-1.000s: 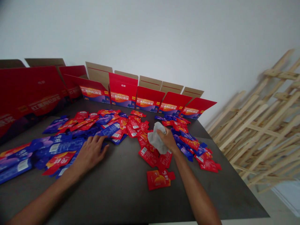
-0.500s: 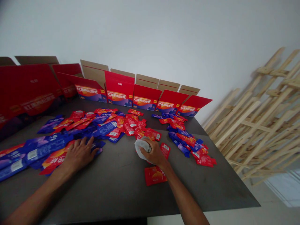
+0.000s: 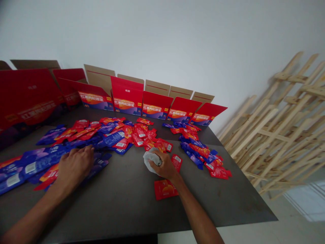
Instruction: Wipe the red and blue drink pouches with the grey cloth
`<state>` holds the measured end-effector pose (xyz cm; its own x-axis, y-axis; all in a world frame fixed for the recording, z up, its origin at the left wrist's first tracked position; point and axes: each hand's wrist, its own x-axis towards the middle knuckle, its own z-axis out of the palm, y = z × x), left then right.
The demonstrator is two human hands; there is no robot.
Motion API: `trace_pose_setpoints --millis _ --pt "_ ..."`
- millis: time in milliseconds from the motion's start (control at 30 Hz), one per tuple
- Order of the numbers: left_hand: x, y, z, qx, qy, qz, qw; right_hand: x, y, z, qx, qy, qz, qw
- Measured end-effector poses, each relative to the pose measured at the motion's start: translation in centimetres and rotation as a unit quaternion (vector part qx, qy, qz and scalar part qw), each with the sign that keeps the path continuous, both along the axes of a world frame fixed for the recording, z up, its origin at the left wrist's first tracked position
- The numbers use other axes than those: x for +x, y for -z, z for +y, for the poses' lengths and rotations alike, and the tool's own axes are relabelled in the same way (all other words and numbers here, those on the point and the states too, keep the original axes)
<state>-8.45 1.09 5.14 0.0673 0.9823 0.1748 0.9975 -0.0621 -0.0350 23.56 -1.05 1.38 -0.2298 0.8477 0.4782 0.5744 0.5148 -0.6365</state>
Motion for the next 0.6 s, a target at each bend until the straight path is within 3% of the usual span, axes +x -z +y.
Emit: trace_pose_setpoints --millis 200,300,367,467,533,600 --pt "-1.2 -2.6 -0.5 0.033 -0.09 -0.084 0.992 -0.3 -0.1 0.0 0.008 0.013 0.014 1.0" --pt "-0.9 -2.9 -0.5 0.111 -0.067 -0.227 0.965 -0.6 0.0 -0.2 0.031 0.044 0.044 0.998" --pt "0.2 -2.3 -0.6 0.105 -0.02 -0.416 0.903 -0.9 0.1 -0.4 0.055 0.067 0.064 0.994" --pt "3.4 -0.1 -1.3 -0.028 0.067 -0.69 0.72 -1.3 0.4 -0.9 0.096 0.102 0.07 0.988" --pt "5.9 1.9 -2.2 -0.122 0.072 -0.78 0.609 -1.4 0.7 -1.2 0.119 0.099 0.047 0.987" --pt "8.2 3.7 -3.2 -0.18 0.071 -0.81 0.553 -1.6 0.9 -1.4 0.124 0.078 0.002 0.989"
